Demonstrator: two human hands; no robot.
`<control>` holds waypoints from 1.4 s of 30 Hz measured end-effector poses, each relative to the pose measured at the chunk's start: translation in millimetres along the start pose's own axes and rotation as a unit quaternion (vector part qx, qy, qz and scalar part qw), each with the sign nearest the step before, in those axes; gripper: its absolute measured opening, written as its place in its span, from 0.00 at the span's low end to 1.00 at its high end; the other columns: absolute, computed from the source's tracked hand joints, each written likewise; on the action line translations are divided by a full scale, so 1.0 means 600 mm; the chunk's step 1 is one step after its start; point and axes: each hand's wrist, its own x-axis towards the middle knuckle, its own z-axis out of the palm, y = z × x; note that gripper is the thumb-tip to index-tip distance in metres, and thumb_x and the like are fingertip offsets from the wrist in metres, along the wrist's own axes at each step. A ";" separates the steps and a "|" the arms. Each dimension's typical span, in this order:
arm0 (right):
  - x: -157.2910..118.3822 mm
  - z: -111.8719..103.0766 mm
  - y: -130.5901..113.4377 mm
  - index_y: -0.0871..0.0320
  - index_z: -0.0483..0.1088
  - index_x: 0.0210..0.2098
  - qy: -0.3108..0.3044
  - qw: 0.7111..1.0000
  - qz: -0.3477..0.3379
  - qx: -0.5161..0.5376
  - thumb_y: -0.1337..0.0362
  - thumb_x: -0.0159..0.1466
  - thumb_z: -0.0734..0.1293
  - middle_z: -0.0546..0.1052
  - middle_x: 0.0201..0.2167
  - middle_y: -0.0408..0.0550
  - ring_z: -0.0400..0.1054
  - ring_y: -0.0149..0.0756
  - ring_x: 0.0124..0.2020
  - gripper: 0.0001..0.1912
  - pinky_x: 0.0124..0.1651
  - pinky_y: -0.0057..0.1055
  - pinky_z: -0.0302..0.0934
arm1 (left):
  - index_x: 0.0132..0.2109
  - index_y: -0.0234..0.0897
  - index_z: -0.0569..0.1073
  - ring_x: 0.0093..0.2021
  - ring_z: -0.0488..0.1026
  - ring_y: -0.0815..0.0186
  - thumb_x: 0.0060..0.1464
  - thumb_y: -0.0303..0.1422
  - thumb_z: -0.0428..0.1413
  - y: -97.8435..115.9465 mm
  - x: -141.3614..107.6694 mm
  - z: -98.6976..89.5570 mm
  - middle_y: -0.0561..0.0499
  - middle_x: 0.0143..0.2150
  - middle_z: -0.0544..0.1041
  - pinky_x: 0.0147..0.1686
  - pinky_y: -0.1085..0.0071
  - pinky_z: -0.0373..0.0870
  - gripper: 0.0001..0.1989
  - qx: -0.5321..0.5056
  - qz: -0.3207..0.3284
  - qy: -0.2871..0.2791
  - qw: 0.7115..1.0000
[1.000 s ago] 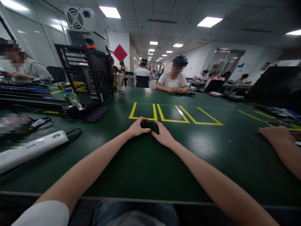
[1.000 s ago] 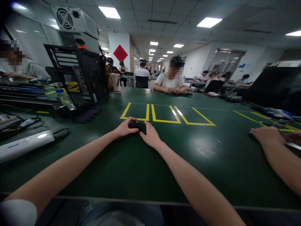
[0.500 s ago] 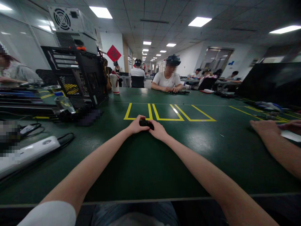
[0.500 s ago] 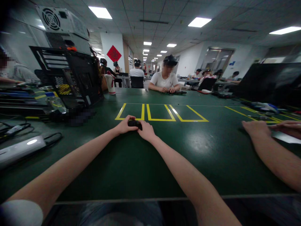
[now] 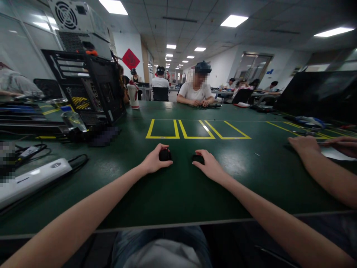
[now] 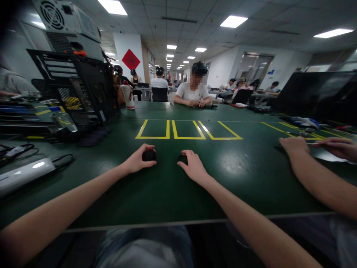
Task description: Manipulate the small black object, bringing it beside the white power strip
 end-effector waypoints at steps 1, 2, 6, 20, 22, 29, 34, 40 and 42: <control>-0.030 -0.006 -0.017 0.58 0.59 0.49 -0.017 1.000 -0.001 0.019 0.61 0.54 0.64 0.67 0.46 0.52 0.61 0.40 0.49 0.24 0.51 0.41 0.55 | 0.52 0.40 0.57 0.49 0.66 0.59 0.41 0.38 0.59 0.014 -0.032 -0.002 0.46 0.50 0.66 0.47 0.59 0.65 0.31 -0.005 0.001 -0.016 1.000; -0.060 -0.011 -0.037 0.56 0.58 0.50 -0.031 0.999 0.001 0.041 0.61 0.55 0.63 0.67 0.46 0.51 0.62 0.39 0.48 0.24 0.51 0.41 0.56 | 0.51 0.40 0.58 0.49 0.66 0.60 0.41 0.38 0.59 0.027 -0.064 -0.004 0.47 0.50 0.66 0.48 0.60 0.65 0.30 -0.006 0.004 -0.027 1.000; -0.164 -0.009 -0.119 0.54 0.57 0.51 -0.077 0.988 -0.005 0.131 0.64 0.55 0.63 0.67 0.48 0.50 0.62 0.38 0.49 0.24 0.53 0.40 0.56 | 0.52 0.42 0.58 0.47 0.68 0.62 0.42 0.34 0.58 0.072 -0.193 -0.002 0.49 0.49 0.68 0.47 0.65 0.66 0.29 0.047 0.011 -0.030 0.998; -0.219 0.068 -0.228 0.52 0.52 0.55 -0.245 0.901 -0.034 0.356 0.62 0.42 0.73 0.57 0.54 0.54 0.63 0.44 0.49 0.43 0.50 0.41 0.59 | 0.57 0.46 0.55 0.45 0.71 0.68 0.52 0.34 0.51 0.089 -0.344 0.001 0.52 0.50 0.70 0.38 0.80 0.71 0.26 0.376 0.234 -0.008 0.896; -0.218 0.071 -0.235 0.52 0.53 0.53 -0.236 0.883 -0.010 0.405 0.66 0.41 0.73 0.57 0.53 0.53 0.63 0.42 0.49 0.43 0.50 0.39 0.60 | 0.55 0.46 0.59 0.45 0.70 0.67 0.51 0.34 0.51 0.089 -0.346 0.000 0.52 0.51 0.70 0.39 0.79 0.71 0.23 0.387 0.230 0.003 0.893; -0.209 0.078 -0.247 0.51 0.53 0.52 -0.190 0.872 -0.023 0.450 0.68 0.43 0.73 0.60 0.53 0.50 0.63 0.40 0.50 0.40 0.52 0.38 0.60 | 0.47 0.44 0.65 0.46 0.70 0.65 0.46 0.35 0.54 0.071 -0.340 -0.018 0.51 0.51 0.68 0.41 0.76 0.71 0.19 0.362 0.191 0.059 0.911; -0.189 0.007 -0.137 0.52 0.57 0.50 0.058 0.958 0.032 0.278 0.60 0.56 0.63 0.65 0.50 0.52 0.64 0.39 0.49 0.23 0.53 0.43 0.58 | 0.45 0.51 0.63 0.43 0.71 0.62 0.45 0.41 0.52 0.018 -0.343 -0.122 0.57 0.51 0.67 0.35 0.70 0.73 0.17 0.393 -0.003 0.168 0.904; -0.175 -0.065 0.038 0.56 0.65 0.43 0.263 0.937 0.166 0.160 0.53 0.52 0.65 0.74 0.37 0.52 0.69 0.44 0.41 0.21 0.49 0.46 0.60 | 0.41 0.50 0.64 0.35 0.71 0.62 0.44 0.43 0.50 -0.043 -0.356 -0.229 0.60 0.38 0.73 0.35 0.65 0.70 0.14 0.385 -0.132 0.207 0.890; -0.173 -0.068 0.054 0.55 0.65 0.43 0.245 0.935 0.196 0.163 0.52 0.51 0.65 0.74 0.37 0.51 0.70 0.44 0.41 0.22 0.49 0.46 0.61 | 0.41 0.49 0.64 0.31 0.71 0.64 0.44 0.42 0.50 -0.058 -0.358 -0.242 0.61 0.34 0.73 0.30 0.70 0.68 0.14 0.367 -0.148 0.221 0.891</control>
